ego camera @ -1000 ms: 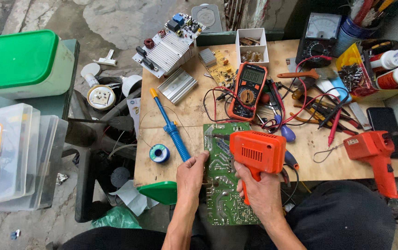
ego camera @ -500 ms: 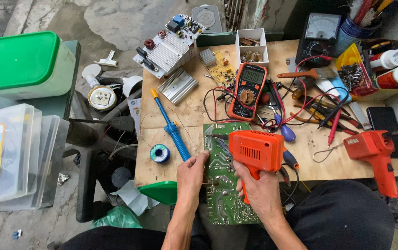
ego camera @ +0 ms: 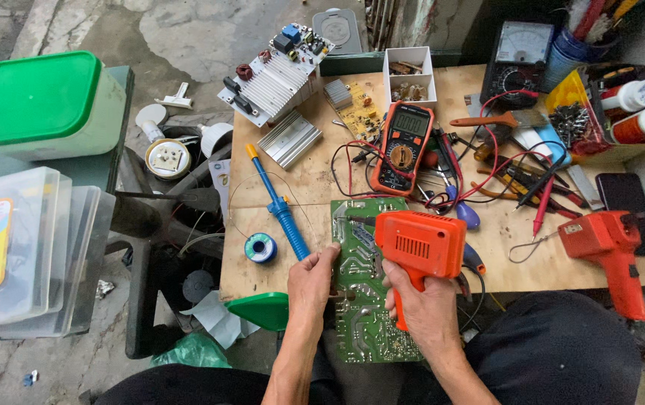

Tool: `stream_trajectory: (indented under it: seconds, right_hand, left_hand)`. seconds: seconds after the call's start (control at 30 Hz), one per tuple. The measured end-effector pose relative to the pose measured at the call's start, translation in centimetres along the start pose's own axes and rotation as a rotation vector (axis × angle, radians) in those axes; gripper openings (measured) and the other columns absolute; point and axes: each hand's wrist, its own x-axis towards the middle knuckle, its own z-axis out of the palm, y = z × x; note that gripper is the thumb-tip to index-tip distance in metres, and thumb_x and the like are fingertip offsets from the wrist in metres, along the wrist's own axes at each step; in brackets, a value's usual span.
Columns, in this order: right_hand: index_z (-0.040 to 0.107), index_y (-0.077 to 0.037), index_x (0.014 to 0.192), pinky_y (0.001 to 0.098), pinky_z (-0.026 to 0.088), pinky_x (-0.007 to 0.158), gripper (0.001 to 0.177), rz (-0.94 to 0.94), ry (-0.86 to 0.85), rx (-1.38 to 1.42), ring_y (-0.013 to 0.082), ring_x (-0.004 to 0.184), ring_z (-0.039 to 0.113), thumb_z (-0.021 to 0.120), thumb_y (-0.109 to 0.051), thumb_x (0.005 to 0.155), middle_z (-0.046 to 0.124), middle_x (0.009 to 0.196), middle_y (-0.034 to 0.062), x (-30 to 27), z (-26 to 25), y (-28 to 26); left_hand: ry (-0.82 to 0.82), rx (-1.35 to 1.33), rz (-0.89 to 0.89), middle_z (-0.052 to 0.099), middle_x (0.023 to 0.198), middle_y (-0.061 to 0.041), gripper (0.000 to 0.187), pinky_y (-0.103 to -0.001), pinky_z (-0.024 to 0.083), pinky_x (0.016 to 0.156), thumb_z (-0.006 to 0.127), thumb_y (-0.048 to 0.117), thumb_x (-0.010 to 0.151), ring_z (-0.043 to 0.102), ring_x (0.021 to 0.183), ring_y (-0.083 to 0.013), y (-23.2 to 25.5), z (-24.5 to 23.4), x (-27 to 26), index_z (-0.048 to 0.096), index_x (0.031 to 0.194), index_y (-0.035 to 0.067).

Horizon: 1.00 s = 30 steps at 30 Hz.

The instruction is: The person uses a heat gun to apply heat to a green circuit board held in their left hand. They then pick up a silver metal heatsink assembly, place it on the table, and return to heating the circuit board with the heat gun.

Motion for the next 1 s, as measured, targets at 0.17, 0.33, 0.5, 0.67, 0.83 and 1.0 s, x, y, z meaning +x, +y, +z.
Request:
stream_trajectory:
  seconds: [0.17, 0.33, 0.5, 0.67, 0.83, 1.0]
  right_hand:
    - [0.075, -0.001, 0.092, 0.0346, 0.061, 0.044, 0.022, 0.005, -0.029, 0.024, 0.0193, 0.045, 0.066, 0.079, -0.022, 0.1, 0.074, 0.069, 0.0103, -0.4, -0.1, -0.7]
    - [0.076, -0.001, 0.096, 0.0357, 0.063, 0.047, 0.021, 0.04, -0.03, 0.022, 0.0201, 0.046, 0.065, 0.079, -0.021, 0.099, 0.074, 0.071, 0.0111, -0.4, -0.1, -1.0]
    - [0.076, -0.002, 0.095, 0.0332, 0.062, 0.046, 0.021, 0.003, -0.033, 0.006, 0.0184, 0.047, 0.067, 0.079, -0.022, 0.099, 0.076, 0.073, 0.0095, -0.3, 0.0, -0.8]
    - [0.074, -0.003, 0.101, 0.0347, 0.058, 0.045, 0.02, 0.033, -0.016, 0.013, 0.0198, 0.047, 0.065, 0.08, -0.021, 0.099, 0.075, 0.077, 0.0106, -0.3, 0.3, -0.7]
    - [0.073, -0.004, 0.1, 0.0339, 0.057, 0.045, 0.019, 0.066, -0.003, -0.002, 0.0187, 0.046, 0.063, 0.081, -0.021, 0.098, 0.074, 0.075, 0.0101, -0.4, 0.4, -0.8]
    - [0.076, -0.01, 0.1, 0.0326, 0.056, 0.056, 0.019, 0.039, -0.018, -0.157, 0.0171, 0.049, 0.06, 0.08, -0.029, 0.1, 0.065, 0.056, 0.0072, -0.8, 0.2, -1.1]
  left_hand:
    - [-0.013, -0.014, -0.042, 0.058, 0.066, 0.0, 0.04, -0.031, 0.044, 0.056, 0.079, 0.039, 0.099, 0.052, 0.059, -0.0135, 1.8, -0.3, -2.0, 0.065, 0.07, 0.015]
    - [-0.034, -0.029, -0.029, 0.063, 0.069, -0.001, 0.036, -0.033, 0.05, 0.054, 0.078, 0.039, 0.099, 0.056, 0.06, -0.0143, 1.2, -0.3, -1.4, 0.071, 0.074, 0.014]
    - [-0.015, 0.008, -0.034, 0.065, 0.069, 0.0, 0.039, -0.032, 0.044, 0.061, 0.08, 0.041, 0.099, 0.057, 0.063, -0.0131, 1.8, -0.4, -2.0, 0.069, 0.072, 0.015]
    - [-0.017, -0.015, -0.045, 0.071, 0.072, -0.002, 0.036, -0.033, 0.053, 0.058, 0.08, 0.04, 0.099, 0.062, 0.063, -0.0146, 1.8, -0.4, -1.9, 0.075, 0.075, 0.013]
    - [0.012, 0.059, -0.028, 0.069, 0.07, 0.001, 0.037, -0.03, 0.044, 0.063, 0.079, 0.044, 0.096, 0.058, 0.065, -0.0113, 1.5, -0.3, -1.4, 0.074, 0.072, 0.016]
    - [-0.013, 0.02, -0.045, 0.061, 0.069, 0.0, 0.04, -0.032, 0.04, 0.06, 0.078, 0.042, 0.099, 0.051, 0.062, -0.0133, 2.0, -0.5, -2.3, 0.066, 0.071, 0.016]
